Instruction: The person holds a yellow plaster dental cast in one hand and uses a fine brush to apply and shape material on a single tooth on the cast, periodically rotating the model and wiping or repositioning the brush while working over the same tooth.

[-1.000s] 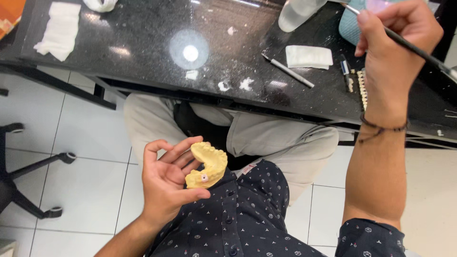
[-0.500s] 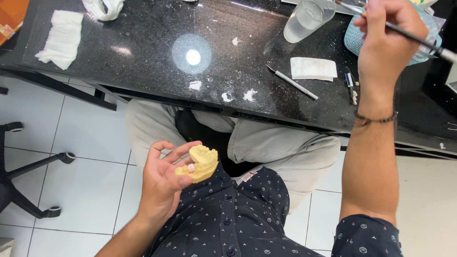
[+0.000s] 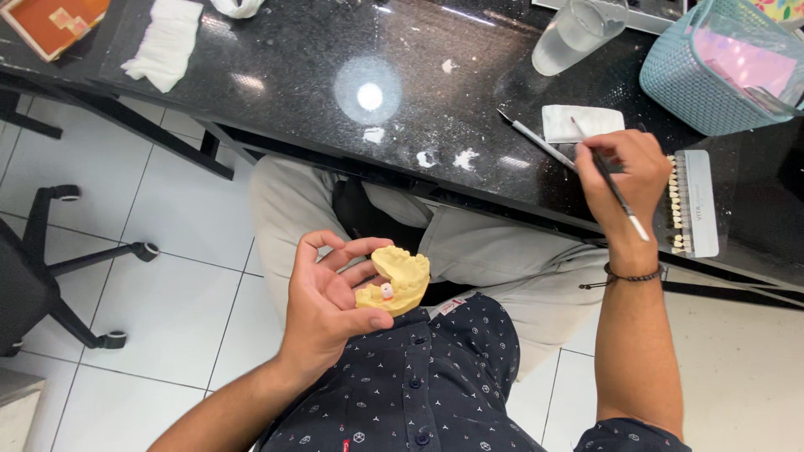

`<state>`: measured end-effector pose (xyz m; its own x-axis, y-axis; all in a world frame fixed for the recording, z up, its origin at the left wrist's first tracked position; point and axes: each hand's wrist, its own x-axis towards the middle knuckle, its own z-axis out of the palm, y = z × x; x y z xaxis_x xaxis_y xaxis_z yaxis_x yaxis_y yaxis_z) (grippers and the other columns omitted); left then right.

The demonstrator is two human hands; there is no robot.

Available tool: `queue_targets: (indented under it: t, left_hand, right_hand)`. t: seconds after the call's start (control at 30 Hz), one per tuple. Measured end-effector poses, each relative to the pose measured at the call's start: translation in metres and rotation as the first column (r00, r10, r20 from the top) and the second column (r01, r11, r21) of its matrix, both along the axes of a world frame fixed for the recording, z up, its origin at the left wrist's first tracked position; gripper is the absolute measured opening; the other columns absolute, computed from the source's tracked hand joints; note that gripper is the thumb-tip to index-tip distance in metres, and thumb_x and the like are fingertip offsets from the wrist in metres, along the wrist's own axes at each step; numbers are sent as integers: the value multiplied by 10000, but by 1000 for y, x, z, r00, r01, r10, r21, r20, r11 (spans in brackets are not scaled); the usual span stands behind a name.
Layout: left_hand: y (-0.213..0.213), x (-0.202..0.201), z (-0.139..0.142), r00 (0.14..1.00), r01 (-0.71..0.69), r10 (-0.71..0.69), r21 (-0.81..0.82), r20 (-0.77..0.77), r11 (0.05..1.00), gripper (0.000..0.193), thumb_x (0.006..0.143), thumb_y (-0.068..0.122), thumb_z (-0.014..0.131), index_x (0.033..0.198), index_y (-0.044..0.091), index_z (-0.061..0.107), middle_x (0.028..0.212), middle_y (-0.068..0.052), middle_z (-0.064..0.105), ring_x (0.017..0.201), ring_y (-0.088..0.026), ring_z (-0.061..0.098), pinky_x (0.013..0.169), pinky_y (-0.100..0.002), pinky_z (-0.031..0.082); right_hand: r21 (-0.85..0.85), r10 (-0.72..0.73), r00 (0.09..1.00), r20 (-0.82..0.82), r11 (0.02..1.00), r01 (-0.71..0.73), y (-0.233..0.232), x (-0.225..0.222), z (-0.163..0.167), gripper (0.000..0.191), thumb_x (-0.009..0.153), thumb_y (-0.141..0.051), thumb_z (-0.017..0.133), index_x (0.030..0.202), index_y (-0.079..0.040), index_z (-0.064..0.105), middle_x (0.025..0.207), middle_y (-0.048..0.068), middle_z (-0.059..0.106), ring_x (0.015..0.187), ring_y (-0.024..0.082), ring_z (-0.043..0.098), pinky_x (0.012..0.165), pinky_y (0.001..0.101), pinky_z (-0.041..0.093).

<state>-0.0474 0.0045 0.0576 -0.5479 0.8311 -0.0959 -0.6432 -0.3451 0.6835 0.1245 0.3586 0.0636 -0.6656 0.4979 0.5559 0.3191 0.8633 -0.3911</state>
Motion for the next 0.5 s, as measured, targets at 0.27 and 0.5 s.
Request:
queue_targets:
  t: [0.27, 0.5]
  left_hand:
    - [-8, 10, 19, 995, 17, -16, 13, -97, 1000, 924, 658, 44, 985, 1290, 92, 314, 1428, -312, 526, 1273, -346, 628, 1101, -474, 572]
    - [-20, 23, 28, 942, 16, 6, 63, -335, 998, 993, 674, 3, 987, 1359, 122, 278, 1509, -285, 496, 1371, -327, 603, 1232, -467, 503]
  right_hand:
    - [-488, 120, 845, -521, 770, -410, -117, 26, 51, 100, 968, 68, 716, 1054, 28, 685, 944, 173, 731, 908, 224, 737, 795, 276, 592]
    - [-675, 235, 785, -573, 409, -614, -214, 39, 85, 119, 909, -7, 730, 1002, -20, 657, 865, 157, 779, 981, 327, 779, 1240, 681, 445]
